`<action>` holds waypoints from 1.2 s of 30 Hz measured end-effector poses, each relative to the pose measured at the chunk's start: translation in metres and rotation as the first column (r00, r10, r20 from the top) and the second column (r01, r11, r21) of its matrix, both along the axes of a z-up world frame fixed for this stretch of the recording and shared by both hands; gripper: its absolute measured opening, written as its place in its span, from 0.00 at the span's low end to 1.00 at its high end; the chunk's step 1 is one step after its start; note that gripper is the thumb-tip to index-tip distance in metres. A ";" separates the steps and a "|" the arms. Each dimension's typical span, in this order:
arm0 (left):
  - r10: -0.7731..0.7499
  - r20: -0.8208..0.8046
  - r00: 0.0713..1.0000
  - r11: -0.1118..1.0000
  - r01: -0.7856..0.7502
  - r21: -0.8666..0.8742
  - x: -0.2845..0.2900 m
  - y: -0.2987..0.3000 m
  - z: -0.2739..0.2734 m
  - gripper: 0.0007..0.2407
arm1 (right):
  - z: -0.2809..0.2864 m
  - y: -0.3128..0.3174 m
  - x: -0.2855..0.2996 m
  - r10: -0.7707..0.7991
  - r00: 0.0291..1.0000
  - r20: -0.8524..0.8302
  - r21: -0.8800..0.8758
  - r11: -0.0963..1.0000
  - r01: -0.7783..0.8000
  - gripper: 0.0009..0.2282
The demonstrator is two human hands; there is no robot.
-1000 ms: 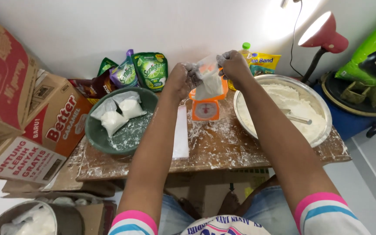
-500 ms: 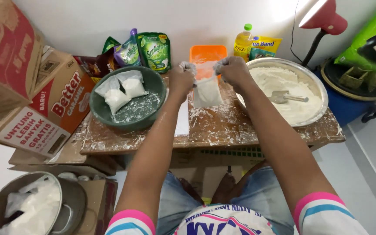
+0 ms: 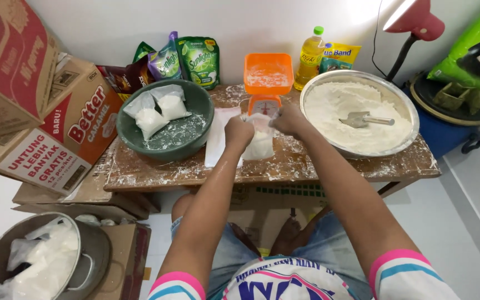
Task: The person is mixing flour in a large bowl and weighing portions of ingredients using a small scale.
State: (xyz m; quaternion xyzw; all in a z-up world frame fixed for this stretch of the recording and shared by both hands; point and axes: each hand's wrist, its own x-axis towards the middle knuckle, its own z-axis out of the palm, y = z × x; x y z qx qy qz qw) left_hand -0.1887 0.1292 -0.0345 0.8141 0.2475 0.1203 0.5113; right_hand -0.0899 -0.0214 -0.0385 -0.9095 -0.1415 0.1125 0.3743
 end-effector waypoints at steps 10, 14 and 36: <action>-0.106 -0.191 0.976 0.989 0.083 -0.125 -0.036 -0.019 -0.003 0.24 | -0.078 0.001 0.006 -0.054 0.998 0.022 -0.037 0.998 0.055 0.10; -0.111 -0.110 0.988 0.931 0.064 -0.359 -0.041 -0.023 -0.006 0.25 | -0.092 -0.003 0.000 -0.105 0.987 -0.125 0.101 0.988 0.118 0.13; 0.014 -0.088 0.996 1.000 -0.016 -0.016 -0.049 -0.018 0.000 0.19 | -0.063 0.000 -0.052 -0.222 0.968 -0.117 0.174 0.955 0.240 0.14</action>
